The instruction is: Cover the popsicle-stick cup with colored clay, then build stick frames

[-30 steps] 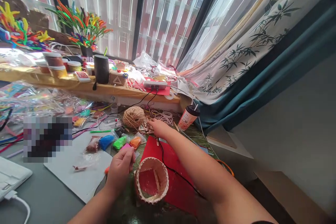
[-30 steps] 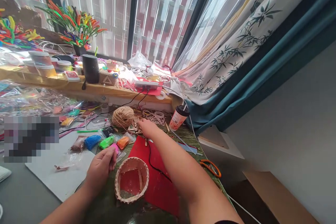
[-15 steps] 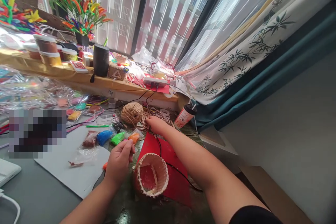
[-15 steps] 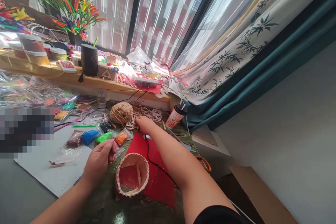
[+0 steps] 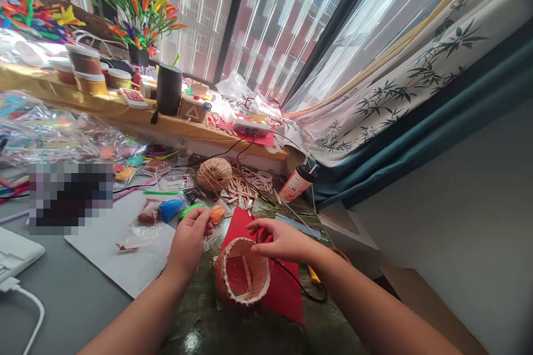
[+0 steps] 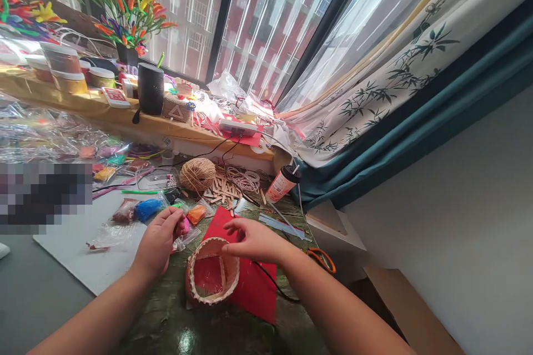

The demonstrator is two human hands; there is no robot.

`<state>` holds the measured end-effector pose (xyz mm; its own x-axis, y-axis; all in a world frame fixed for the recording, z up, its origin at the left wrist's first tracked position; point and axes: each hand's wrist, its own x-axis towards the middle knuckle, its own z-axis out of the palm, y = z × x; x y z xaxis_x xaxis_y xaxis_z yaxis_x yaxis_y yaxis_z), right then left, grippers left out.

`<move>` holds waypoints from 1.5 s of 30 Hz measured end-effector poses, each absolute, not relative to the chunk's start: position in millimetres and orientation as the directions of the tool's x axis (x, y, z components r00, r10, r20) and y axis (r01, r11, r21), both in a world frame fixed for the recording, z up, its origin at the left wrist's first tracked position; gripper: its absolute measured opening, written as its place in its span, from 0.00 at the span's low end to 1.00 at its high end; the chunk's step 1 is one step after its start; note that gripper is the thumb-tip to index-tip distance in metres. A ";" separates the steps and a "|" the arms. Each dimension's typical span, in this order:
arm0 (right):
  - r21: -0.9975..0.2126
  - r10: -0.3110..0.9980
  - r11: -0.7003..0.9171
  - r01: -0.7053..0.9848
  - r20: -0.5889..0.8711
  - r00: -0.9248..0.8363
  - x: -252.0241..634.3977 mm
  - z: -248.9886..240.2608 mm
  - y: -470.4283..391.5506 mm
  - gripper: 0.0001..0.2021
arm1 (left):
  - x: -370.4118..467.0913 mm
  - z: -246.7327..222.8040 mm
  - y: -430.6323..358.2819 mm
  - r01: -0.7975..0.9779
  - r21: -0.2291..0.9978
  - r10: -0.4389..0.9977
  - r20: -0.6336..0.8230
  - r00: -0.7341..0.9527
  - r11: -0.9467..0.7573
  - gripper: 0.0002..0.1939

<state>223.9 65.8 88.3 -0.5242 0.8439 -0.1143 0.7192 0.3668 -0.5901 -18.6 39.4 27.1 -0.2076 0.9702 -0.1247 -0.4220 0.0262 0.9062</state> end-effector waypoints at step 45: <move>-0.845 0.845 0.447 0.294 0.290 -0.450 202.7 89.1 23.0 0.50 | 2.0 41.2 8.7 -0.773 0.435 0.887 -0.262 0.381 0.461 0.21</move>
